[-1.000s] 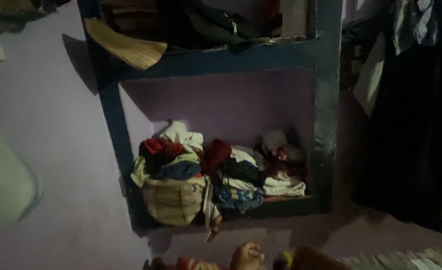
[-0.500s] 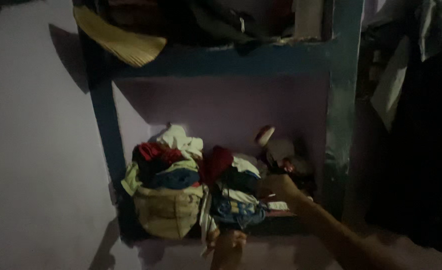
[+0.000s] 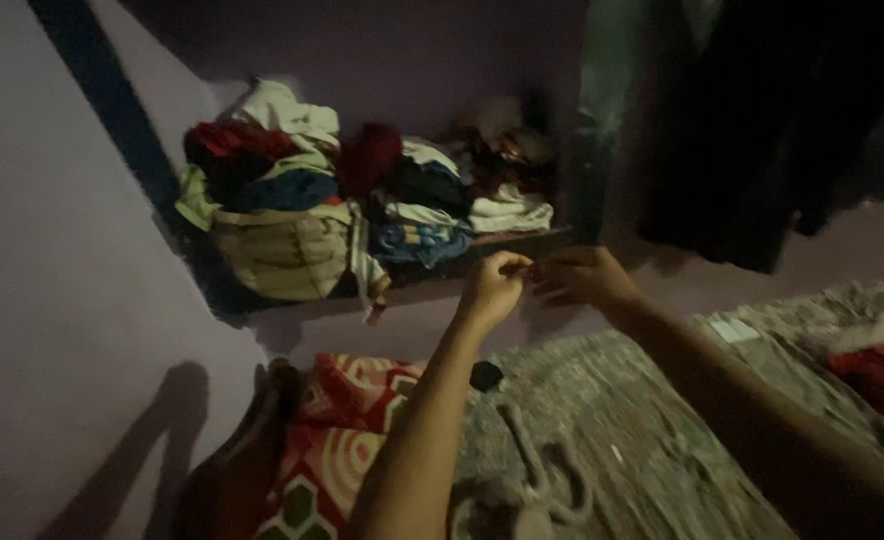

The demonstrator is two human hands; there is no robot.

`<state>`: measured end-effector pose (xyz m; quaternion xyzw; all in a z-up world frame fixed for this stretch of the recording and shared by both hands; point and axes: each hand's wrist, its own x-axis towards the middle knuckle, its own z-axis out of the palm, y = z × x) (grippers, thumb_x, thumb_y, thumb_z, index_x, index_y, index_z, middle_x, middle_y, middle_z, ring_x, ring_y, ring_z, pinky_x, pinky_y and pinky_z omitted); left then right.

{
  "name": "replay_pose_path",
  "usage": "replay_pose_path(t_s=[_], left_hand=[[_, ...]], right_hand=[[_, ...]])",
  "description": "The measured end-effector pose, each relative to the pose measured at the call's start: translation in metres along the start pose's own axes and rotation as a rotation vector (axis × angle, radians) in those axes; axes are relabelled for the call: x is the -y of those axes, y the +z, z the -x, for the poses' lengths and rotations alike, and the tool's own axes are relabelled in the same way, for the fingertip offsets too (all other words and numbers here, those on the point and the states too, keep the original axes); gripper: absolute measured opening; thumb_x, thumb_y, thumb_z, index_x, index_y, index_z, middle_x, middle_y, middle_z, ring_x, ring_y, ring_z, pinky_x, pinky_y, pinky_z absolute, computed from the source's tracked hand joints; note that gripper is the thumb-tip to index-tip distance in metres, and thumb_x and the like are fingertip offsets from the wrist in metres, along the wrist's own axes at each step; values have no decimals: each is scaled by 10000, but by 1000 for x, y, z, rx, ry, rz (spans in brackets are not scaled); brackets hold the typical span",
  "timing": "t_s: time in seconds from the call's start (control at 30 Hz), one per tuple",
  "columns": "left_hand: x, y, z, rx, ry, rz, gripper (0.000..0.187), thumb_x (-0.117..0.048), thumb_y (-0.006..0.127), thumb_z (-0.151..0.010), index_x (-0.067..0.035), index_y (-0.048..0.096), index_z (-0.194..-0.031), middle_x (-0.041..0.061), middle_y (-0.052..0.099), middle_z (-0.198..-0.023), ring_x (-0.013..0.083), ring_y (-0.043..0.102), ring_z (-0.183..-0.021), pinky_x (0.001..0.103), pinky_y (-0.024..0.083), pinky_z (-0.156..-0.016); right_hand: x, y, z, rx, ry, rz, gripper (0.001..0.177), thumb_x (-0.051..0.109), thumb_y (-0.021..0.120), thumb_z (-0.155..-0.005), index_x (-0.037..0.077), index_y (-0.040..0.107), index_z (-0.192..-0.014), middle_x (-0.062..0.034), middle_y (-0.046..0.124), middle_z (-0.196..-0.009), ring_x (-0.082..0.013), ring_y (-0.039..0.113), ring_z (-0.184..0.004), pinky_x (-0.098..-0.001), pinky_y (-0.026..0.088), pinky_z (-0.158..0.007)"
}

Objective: The person hangs a yellow cap and a brown bag on wall hooks, then folds a red shirt on the bed and places it into a wall-mounted storage cubby alongside other clothes.

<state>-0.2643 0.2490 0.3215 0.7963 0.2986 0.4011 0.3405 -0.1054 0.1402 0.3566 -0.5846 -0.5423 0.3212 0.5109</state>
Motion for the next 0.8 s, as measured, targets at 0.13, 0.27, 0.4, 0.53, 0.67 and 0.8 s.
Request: replay_pose_path(t_s=[0.13,0.27,0.4,0.53,0.67,0.8], left_hand=[[-17,48,24,12,130,91,186,-194,702,-921,-77,770,-1049,74,779,-1032,201,743,-969,357,580,-868],[-41,80,55,86,27,41,208,-207,731,-887,-105,769,-1064,58,774,-1058,192,731,-1002,356,566,-879],[-68,122,73,153,26,54,215,-209,723,-887,-103,769,-1067,59,780,-1051,194,735,-998,355,568,-884],[-92,176,87,215,94,28,221,-210,725,-888,-98,766,-1074,57,775,-1057,191,731,-1005,363,570,-879],[-115,236,88,279,172,44,223,-214,721,-893,-93,755,-1077,61,773,-1034,198,731,-983,368,571,-871],[-131,306,99,320,248,139,224,-210,705,-898,-78,761,-1069,77,784,-989,201,747,-935,370,582,-839]], right_hand=[[-15,-47,68,-144,-34,-12,298,169,637,-973,-52,748,-1140,-190,779,-1057,-281,777,-914,-434,655,-780],[-40,-80,130,-278,-104,231,303,201,639,-970,-25,731,-1150,-140,776,-1048,-243,780,-900,-405,664,-754],[-56,-111,174,-417,-74,176,324,205,654,-975,-44,734,-1165,-157,779,-1042,-242,774,-905,-395,657,-754],[-80,-146,223,-384,-85,113,324,197,633,-974,-43,722,-1173,-141,771,-1077,-230,774,-915,-375,659,-751],[-99,-187,272,-472,-30,134,327,209,631,-974,-28,729,-1177,-143,785,-1058,-229,788,-891,-372,661,-734],[-118,-228,324,-530,69,172,324,193,615,-971,-25,743,-1175,-150,794,-1054,-236,784,-867,-375,660,-715]])
